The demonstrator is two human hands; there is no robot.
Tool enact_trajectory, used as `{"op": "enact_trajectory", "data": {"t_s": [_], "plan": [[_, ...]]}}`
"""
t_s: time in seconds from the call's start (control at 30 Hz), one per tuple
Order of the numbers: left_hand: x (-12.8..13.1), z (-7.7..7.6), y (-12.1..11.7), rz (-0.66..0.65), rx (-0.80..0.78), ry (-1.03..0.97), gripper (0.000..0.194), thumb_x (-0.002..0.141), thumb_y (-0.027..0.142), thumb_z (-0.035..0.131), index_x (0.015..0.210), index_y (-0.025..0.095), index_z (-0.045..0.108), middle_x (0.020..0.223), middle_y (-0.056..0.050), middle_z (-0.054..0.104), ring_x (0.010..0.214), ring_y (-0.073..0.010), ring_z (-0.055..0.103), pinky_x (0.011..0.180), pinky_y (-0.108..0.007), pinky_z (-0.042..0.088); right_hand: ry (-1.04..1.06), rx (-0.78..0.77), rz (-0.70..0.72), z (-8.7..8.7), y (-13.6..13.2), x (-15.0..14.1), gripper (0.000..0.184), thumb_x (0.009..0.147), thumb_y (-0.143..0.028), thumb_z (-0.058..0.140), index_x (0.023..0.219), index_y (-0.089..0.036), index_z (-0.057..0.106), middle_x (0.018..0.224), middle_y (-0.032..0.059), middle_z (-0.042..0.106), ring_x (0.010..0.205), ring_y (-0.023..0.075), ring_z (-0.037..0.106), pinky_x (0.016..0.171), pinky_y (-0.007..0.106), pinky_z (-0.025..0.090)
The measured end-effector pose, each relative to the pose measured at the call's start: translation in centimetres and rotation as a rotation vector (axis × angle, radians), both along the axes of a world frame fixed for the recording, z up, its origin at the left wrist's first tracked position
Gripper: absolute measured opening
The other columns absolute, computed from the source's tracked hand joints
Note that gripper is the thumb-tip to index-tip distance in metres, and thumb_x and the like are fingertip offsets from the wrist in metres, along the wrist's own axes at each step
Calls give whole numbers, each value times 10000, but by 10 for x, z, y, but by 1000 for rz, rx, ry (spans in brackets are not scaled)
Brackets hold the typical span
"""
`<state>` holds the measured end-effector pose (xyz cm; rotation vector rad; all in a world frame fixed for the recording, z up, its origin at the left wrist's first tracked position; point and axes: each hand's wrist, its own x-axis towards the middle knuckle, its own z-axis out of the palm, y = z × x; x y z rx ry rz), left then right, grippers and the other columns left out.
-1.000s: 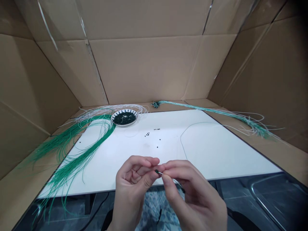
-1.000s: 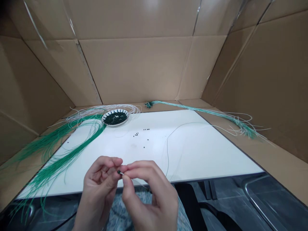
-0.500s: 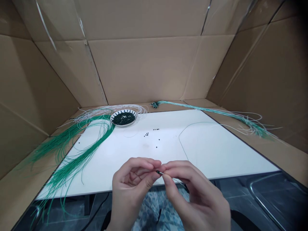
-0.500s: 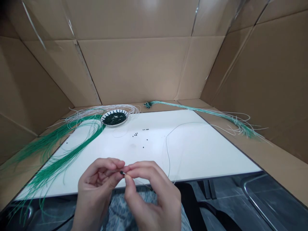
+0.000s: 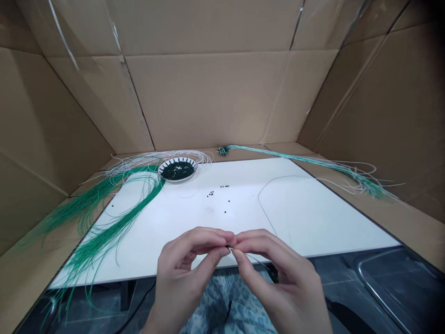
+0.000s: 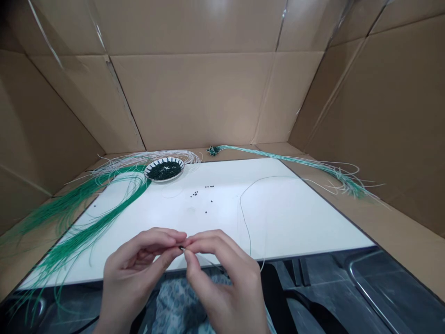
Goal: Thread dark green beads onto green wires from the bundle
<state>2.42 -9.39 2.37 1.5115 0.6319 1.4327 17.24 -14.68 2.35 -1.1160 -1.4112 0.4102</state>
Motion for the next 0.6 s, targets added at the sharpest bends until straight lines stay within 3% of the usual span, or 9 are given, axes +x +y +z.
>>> {"op": "enact_trajectory", "data": {"t_s": [0.13, 0.47, 0.6], "plan": [[-2, -1, 2, -22, 60, 53, 426, 819, -93, 711, 914, 308, 816, 926, 78, 850, 876, -99, 790, 814, -121, 619, 6, -37, 6, -3, 1, 0, 171, 924, -90, 671, 893, -258, 684, 941, -38, 775, 881, 109, 742, 800, 144, 568], [-4, -5, 2, -29, 116, 120, 419, 849, -67, 707, 964, 324, 804, 966, 80, 842, 918, -101, 777, 845, -140, 612, 5, -55, 24, -5, 1, 3, 170, 930, -107, 675, 889, -271, 692, 956, -57, 774, 888, 93, 734, 829, 130, 552], [-2, -5, 4, -5, 35, 121, 362, 836, -21, 751, 939, 324, 795, 957, 77, 831, 873, -108, 779, 812, -139, 617, 139, -112, 22, -8, 1, 3, 145, 948, -174, 699, 880, -289, 755, 923, -44, 783, 880, 119, 731, 823, 160, 551]]}}
